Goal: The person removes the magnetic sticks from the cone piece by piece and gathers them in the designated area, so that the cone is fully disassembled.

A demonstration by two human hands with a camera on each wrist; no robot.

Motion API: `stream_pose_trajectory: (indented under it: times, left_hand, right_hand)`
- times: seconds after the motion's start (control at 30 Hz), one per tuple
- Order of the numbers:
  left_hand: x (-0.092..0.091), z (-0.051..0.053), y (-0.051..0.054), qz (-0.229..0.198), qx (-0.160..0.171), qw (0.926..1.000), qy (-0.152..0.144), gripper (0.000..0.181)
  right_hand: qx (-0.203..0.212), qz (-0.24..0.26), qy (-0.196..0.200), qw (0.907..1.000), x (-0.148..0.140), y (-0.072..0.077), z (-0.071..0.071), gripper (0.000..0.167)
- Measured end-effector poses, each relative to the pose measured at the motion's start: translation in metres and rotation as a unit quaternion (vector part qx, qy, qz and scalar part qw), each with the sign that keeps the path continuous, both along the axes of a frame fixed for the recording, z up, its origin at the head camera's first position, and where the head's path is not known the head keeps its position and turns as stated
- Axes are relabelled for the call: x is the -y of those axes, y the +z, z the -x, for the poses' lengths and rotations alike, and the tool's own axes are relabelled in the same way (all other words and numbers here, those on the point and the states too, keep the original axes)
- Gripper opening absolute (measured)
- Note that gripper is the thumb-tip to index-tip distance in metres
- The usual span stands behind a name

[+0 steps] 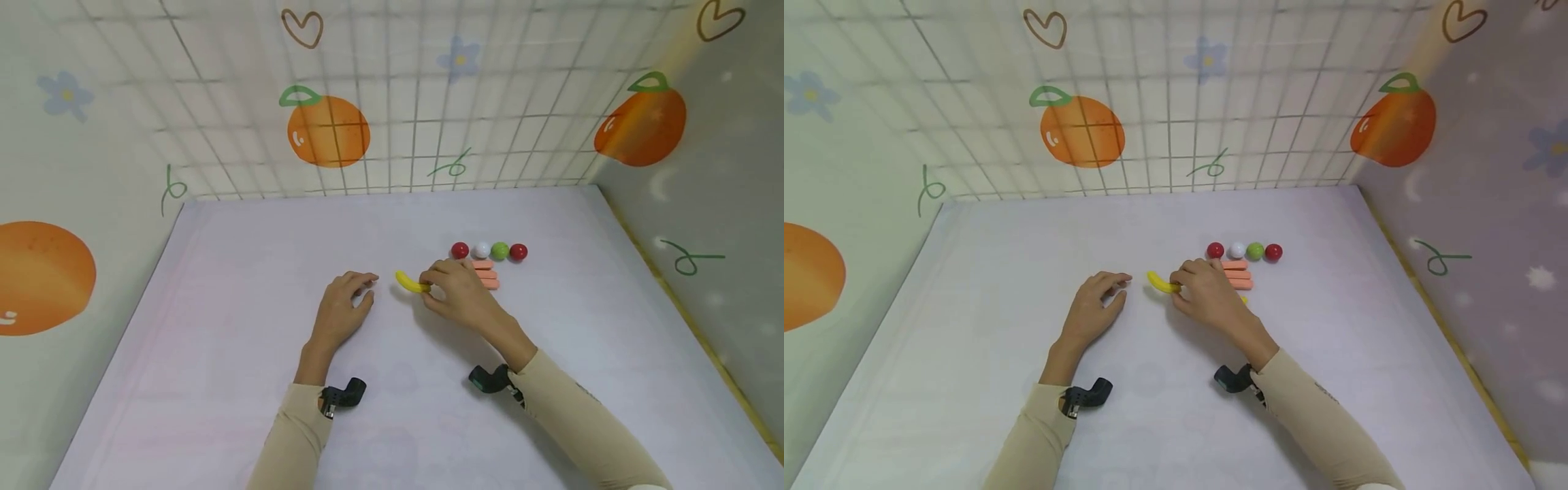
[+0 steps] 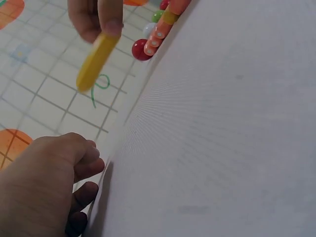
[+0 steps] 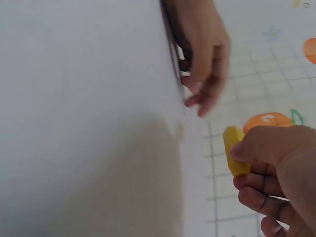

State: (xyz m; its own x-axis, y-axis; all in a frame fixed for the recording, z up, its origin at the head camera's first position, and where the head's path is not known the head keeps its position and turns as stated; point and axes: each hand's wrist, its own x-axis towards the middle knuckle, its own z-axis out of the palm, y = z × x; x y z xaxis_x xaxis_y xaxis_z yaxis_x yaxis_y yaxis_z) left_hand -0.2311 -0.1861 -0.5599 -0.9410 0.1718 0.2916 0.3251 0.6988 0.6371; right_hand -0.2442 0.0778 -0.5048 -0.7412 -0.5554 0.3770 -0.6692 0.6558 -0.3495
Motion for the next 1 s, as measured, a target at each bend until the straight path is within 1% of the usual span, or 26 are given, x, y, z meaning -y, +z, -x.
stream_pose_trajectory:
  times: [0.1,0.2,0.3,0.43,0.53,0.77,1.0]
  left_hand:
    - [0.001,0.000,0.000,0.001,0.004,1.0000,-0.002,0.027]
    - [0.003,0.000,0.000,0.000,0.004,1.0000,0.000,0.025]
    - [0.004,-0.001,0.001,0.000,0.002,1.0000,0.000,0.023]
    - [0.003,-0.001,0.000,0.005,-0.001,0.9999,-0.012,0.018]
    - [0.003,0.000,-0.001,0.009,-0.004,0.9998,-0.016,0.015]
    - [0.005,0.002,0.000,0.011,-0.017,0.9997,-0.013,0.013]
    - [0.000,-0.001,0.001,0.015,-0.008,0.9998,-0.013,0.013]
  right_hand:
    - [-0.028,0.023,0.005,0.9993,-0.018,0.004,-0.007,0.010]
    - [-0.044,0.028,0.006,0.9986,-0.033,0.005,-0.013,0.011]
    - [-0.037,0.023,-0.002,0.9991,-0.046,0.004,-0.020,0.016]
    - [-0.028,0.013,-0.014,0.9994,-0.065,-0.001,-0.033,0.025]
    - [-0.033,0.009,-0.014,0.9993,-0.076,-0.006,-0.042,0.026]
    - [-0.038,0.004,-0.006,0.9992,-0.088,-0.015,-0.049,0.024]
    - [-0.034,-0.033,-0.001,0.9989,-0.095,-0.021,-0.054,0.028]
